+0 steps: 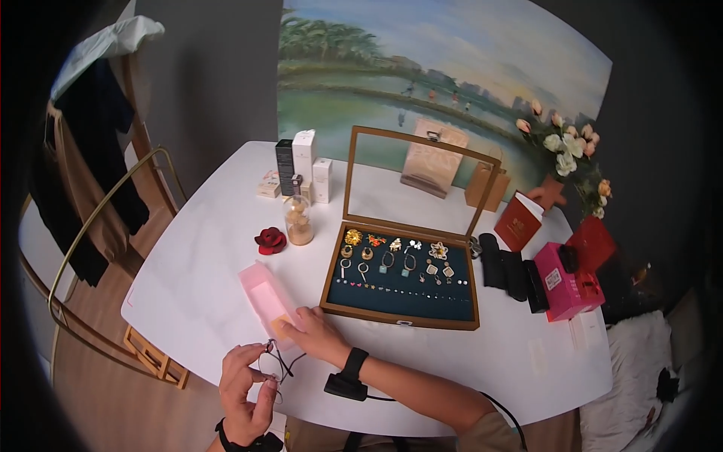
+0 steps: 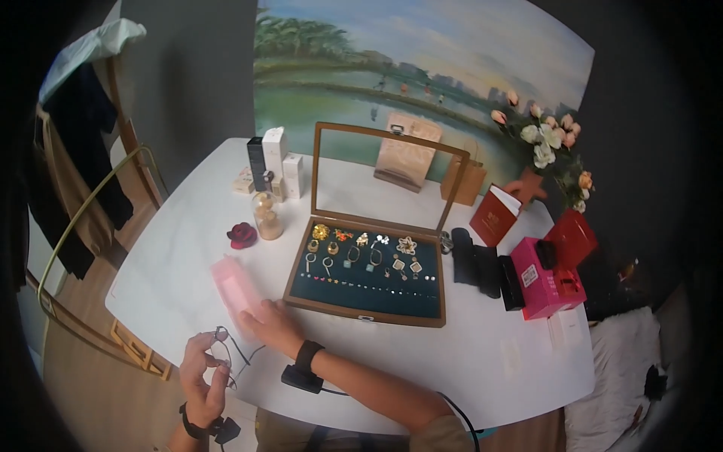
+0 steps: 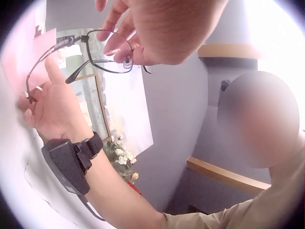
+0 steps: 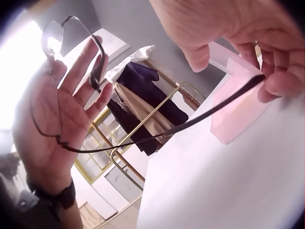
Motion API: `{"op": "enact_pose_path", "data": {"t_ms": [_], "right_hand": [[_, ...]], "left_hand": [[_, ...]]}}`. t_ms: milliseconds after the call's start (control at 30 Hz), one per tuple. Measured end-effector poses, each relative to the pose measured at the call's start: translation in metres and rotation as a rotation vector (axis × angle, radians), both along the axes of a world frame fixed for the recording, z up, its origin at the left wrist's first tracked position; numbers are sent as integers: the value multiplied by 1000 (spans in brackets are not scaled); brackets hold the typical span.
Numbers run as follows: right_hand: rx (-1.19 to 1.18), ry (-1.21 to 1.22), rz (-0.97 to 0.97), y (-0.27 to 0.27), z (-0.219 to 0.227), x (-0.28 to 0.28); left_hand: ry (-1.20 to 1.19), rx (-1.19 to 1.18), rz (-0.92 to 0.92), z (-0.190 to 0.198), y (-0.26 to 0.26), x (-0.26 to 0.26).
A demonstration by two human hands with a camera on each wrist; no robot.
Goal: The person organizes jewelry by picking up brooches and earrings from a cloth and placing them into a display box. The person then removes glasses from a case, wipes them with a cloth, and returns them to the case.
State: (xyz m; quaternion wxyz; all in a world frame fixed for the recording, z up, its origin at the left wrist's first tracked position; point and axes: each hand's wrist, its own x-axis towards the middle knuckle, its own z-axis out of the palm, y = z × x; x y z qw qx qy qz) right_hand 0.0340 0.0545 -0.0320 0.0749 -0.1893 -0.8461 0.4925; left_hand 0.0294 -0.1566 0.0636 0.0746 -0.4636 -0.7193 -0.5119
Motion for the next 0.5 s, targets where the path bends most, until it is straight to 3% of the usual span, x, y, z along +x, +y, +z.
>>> {"op": "enact_pose_path", "data": {"t_ms": [100,133,233,267,433,500], "right_hand": [[105,36,137,6,-1,9],[86,66,190,9,17,21],[201,203,174,20,12,51],[138,77,172,27,16,63],[-121,141,135,58,17,121],[-473,269,268,66,18,142]], "left_hand": [[-35,-12,-69,3,11,1],[-49,-22,-96,4,15,3],[-57,-28,-147,-2,31,7],[-50,-20,-161,-3,37,8],[-104,-51,-254,-9,68,17],[-207,-47,-343,-13,80,21]]}}
